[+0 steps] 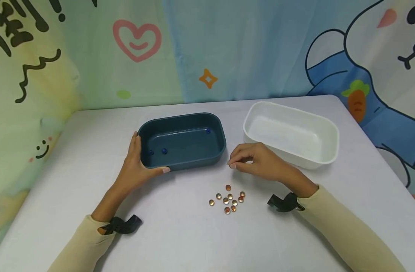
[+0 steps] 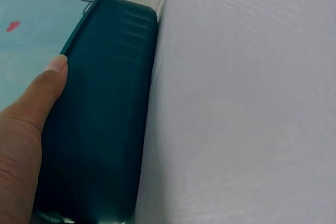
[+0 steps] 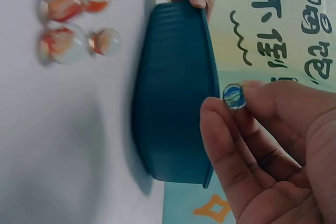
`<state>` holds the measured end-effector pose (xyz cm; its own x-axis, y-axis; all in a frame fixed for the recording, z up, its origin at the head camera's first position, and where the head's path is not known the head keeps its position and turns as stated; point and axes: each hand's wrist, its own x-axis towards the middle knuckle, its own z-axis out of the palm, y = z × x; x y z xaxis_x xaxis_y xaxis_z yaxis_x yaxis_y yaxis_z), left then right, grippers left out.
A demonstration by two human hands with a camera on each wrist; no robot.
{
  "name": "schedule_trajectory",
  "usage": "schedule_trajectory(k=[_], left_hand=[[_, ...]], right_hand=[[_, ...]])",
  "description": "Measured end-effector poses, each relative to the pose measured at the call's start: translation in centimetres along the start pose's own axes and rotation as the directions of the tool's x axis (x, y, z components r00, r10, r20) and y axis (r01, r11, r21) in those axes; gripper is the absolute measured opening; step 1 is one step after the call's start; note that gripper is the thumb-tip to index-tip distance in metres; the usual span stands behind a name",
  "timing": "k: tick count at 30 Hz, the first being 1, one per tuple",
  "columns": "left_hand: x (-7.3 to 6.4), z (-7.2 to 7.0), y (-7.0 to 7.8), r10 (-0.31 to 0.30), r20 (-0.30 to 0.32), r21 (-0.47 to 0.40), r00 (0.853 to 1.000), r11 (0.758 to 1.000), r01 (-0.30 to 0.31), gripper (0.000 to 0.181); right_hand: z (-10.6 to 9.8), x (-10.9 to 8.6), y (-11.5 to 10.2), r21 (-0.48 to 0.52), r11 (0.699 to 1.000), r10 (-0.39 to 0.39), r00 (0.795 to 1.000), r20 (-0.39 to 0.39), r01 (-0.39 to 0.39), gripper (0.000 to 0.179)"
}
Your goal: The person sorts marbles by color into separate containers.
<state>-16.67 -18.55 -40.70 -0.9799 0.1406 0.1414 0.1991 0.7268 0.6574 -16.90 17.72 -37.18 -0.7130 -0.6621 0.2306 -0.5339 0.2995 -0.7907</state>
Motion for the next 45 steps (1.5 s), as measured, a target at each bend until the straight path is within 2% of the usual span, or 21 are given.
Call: schedule_trajectory(k=[8,10,18,25,32,40,45], left_hand=[[0.0,0.2,0.2,0.001,0.001,0.007,1.000,1.000,-0.001,0.124],[0.1,0.2,0.2,0.004,-0.002,0.009,1.000,1.000,-0.004,0.124],[0.1,0.3,0.2,-0.001,0.004,0.010,1.000,1.000,0.001,0.124],[0.0,0.1,0.2,-0.001,-0.002,0.017,1.000,1.000,0.001,0.124],[-0.1,0.0,0.2,-0.004,-0.002,0.020,1.000,1.000,0.004,0.124],[-0.2,-0.1,0.0,-0.004,-0.004,0.027,1.000,1.000,0.004,0.124],[-0.2,-0.1,0.0,-0.001,-0.004,0.023,1.000,1.000,0.001,0.124]], right_hand=[[-0.9,1.8,-2.6,0.034,0.999,-0.026,0.995,-0.099,0.030,0.011],[-1.1,2.2,-2.4,0.036,0.999,-0.017,0.994,-0.108,0.021,0.011],[-1.1,3.6,1.1,0.064,0.998,0.002,0.993,-0.115,0.005,0.012],[-1.7,4.8,-1.5,0.060,0.997,0.044,0.993,-0.110,-0.038,0.012],[-2.0,6.2,-1.6,0.031,0.995,0.094,0.987,-0.127,-0.091,0.013],[-2.2,8.1,-1.7,0.066,0.992,0.115,0.991,-0.066,-0.110,0.012],[-2.5,9.3,-1.6,0.083,0.982,0.171,0.985,-0.034,-0.168,0.013]])
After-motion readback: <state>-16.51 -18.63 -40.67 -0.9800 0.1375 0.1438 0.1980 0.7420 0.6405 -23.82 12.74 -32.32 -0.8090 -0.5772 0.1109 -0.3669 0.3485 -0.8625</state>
